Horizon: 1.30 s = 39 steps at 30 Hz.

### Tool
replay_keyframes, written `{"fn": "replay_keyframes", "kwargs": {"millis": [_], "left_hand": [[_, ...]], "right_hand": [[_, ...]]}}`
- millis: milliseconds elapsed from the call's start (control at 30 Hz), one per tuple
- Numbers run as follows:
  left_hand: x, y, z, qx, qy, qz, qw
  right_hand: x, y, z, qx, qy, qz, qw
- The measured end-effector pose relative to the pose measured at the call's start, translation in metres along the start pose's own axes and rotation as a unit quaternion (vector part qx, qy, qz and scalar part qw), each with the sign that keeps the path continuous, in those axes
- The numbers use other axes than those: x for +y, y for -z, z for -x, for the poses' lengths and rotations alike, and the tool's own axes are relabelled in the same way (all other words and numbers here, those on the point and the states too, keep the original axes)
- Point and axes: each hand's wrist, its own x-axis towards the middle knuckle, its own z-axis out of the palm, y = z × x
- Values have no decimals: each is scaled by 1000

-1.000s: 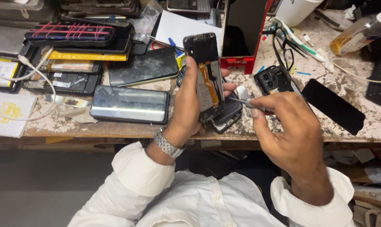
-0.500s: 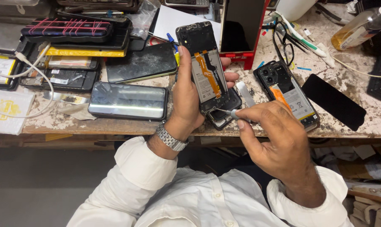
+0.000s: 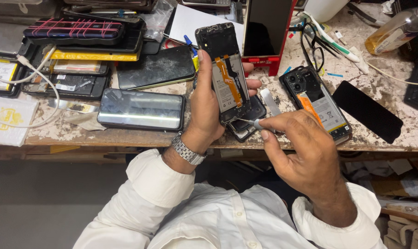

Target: The person removes a phone case, opens a smartphone with a screwdriver, and detaches the battery connector. They then retrieve a small circuit board from a parts box and compare it to the phone's internal components.

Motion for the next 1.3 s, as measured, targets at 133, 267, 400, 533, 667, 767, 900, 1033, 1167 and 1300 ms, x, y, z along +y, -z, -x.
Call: {"fn": "replay_keyframes", "kwargs": {"millis": [133,267,400,533,667,767,900,1033,1167,1300], "left_hand": [[-2,3,1,-13,-1,-13,1000],[-7,5,0,-19,-1,-6,1000],[-9,5,-3,-13,-4,-16,1000],[-10,5,-3,-13,5,-6,1000],[-10,5,-6,-11,3,14,1000],[-10,5,-9,-23,4,32,999],[-9,6,-10,-19,-2,31,999],[-10,5,-8,-13,-8,13,1000],[-10,5,-7,-15,-7,3,1000],[-8,5,-7,-8,-4,18,1000]], "right_hand": [[-1,0,-2,-18,-18,17,1000],[-3,-1,-8,-42,-44,42,997],[-2,5,-15,-35,88,24,995],[1,2,-18,-28,48,45,997],[8,-2,-13,-22,34,41,998],[14,-6,-9,1,45,31,998],[18,-10,-4,20,47,30,998],[18,-8,-7,-5,36,40,999],[13,-1,-13,-25,41,34,998],[9,3,-19,-38,109,15,993]]}}
